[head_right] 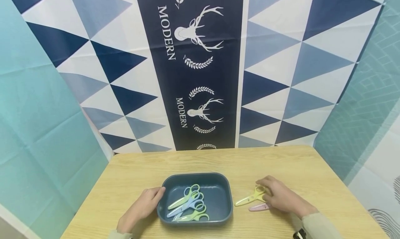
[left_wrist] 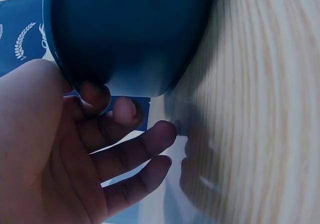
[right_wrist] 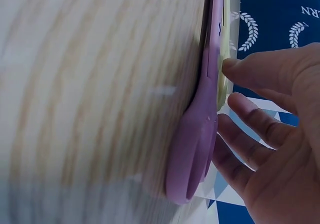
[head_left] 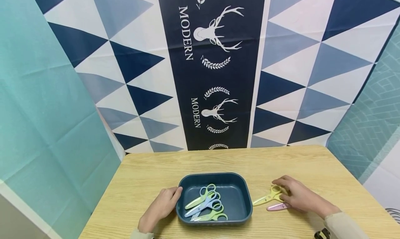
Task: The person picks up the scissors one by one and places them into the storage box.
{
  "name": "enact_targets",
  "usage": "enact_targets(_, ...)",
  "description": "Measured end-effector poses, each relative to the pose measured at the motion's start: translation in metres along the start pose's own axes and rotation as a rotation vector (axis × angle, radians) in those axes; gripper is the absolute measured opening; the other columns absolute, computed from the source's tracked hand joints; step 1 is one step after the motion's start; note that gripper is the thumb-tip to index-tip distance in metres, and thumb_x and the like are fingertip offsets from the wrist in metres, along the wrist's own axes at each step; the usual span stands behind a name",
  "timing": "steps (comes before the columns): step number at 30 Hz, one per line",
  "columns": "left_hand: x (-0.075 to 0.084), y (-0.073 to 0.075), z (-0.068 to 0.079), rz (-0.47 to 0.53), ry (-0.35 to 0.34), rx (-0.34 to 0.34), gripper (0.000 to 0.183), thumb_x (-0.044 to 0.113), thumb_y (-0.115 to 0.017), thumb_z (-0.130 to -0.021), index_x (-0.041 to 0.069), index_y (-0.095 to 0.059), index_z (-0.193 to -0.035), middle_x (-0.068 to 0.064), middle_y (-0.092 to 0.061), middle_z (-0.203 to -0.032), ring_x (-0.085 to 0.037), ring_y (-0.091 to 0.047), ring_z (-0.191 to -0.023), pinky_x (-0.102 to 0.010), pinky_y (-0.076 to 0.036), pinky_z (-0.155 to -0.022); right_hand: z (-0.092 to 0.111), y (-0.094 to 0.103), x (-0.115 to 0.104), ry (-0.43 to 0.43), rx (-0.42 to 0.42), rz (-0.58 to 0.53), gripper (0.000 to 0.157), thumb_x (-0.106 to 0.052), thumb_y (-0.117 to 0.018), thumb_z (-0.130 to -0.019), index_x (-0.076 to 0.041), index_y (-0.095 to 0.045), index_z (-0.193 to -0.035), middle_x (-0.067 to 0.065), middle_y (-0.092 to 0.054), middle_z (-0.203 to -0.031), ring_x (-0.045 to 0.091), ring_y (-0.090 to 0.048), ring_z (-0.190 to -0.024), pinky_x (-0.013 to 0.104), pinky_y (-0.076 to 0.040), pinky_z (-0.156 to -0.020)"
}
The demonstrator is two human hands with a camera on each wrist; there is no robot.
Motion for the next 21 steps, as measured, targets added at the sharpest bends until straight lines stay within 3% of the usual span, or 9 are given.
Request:
enact_targets(10, -0.0018, 0.0004, -0.0014, 0.007, 0.011, 0.007, 0.051, 0.044, -0.033, -0.113, 0.014, -0.066, -0.087, 0.008, -0.047, -0.066, -0.007, -0.054, -0.072, -0.029, -0.048, -0.070, -0.0010, 0.0004, -0.0002, 0.040, 0.016, 0.031, 0.027, -0.005, -0.080, -0.081, -0.015, -0.073, -0.105, 0.001, -0.065, -0.109, 0.016, -0.065, -0.098, 0.038, -0.057, -0.083)
enact_targets(17, -0.0007, 0.0005, -0.0015, 0.013, 0.009, 0.009, 0.050, 0.042, -0.034, -0.113, 0.016, -0.062, -0.081, 0.008, -0.046, -0.065, -0.005, -0.052, -0.067, -0.026, -0.045, -0.067, -0.0031, -0.0047, 0.0037, -0.007, -0.073, -0.032, 0.024, -0.007, -0.078, -0.085, -0.010, -0.074, -0.108, 0.003, -0.065, -0.109, 0.017, -0.064, -0.096, 0.034, -0.055, -0.081)
enact_targets(21, -0.0011, -0.0013, 0.0008, 0.013, 0.018, -0.001, 0.051, 0.043, -0.033, -0.113, 0.015, -0.065, -0.086, 0.007, -0.048, -0.066, -0.005, -0.054, -0.071, -0.029, -0.048, -0.069, -0.0026, -0.0054, 0.0027, 0.005, -0.081, -0.034, 0.023, -0.007, -0.078, -0.084, -0.009, -0.075, -0.106, 0.002, -0.066, -0.107, 0.017, -0.064, -0.095, 0.036, -0.055, -0.082)
Point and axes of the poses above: each hand's wrist, its own z-axis away from the middle knuckle, its own y-axis out of the back of the hand, x = y × z, the point moved 10 cm from there along -z, towards the middle knuckle
